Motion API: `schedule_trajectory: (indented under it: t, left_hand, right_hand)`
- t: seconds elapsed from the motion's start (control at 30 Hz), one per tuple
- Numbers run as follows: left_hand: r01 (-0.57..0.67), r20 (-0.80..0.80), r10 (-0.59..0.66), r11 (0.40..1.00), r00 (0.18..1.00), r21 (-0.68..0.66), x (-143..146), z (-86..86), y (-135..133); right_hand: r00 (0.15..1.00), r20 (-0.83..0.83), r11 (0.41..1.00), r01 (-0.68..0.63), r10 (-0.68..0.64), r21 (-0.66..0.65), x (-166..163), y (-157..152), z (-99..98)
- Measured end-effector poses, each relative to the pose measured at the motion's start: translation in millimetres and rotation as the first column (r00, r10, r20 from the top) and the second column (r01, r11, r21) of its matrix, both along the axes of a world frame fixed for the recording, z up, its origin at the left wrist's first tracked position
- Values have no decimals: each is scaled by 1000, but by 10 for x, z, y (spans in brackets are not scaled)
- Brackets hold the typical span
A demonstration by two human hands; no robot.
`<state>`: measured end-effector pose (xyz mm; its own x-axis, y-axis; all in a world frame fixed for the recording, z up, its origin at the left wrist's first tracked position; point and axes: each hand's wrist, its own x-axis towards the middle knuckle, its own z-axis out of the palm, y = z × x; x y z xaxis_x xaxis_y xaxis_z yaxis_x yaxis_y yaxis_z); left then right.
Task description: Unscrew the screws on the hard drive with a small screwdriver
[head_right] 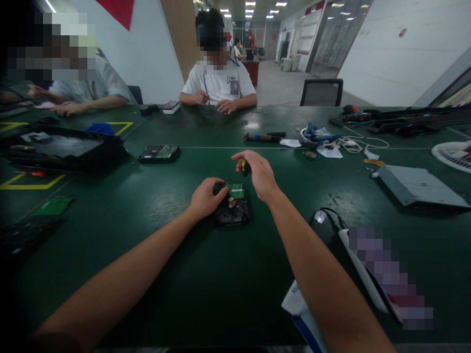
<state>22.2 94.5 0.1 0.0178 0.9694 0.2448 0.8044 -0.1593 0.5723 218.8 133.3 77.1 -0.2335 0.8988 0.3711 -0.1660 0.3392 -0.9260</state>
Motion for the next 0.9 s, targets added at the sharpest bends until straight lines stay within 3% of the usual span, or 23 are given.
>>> schedule_trajectory:
  t: [0.2,0.4,0.9]
  left_hand:
    - [-9,10,9,1000,1000,-7,6,4,-3]
    - [-4,8,4,1000,1000,0,2,4,-7]
    - [2,5,-2,1000,1000,9,0,-1,-3]
  right_hand:
    - [998,8,996,55,-54,-75,-40,-54,4]
    - [991,-67,984,-128,120,-122,-63,-89,12]
    - [987,-150,970,-89,56,-226,-51,-74,23]
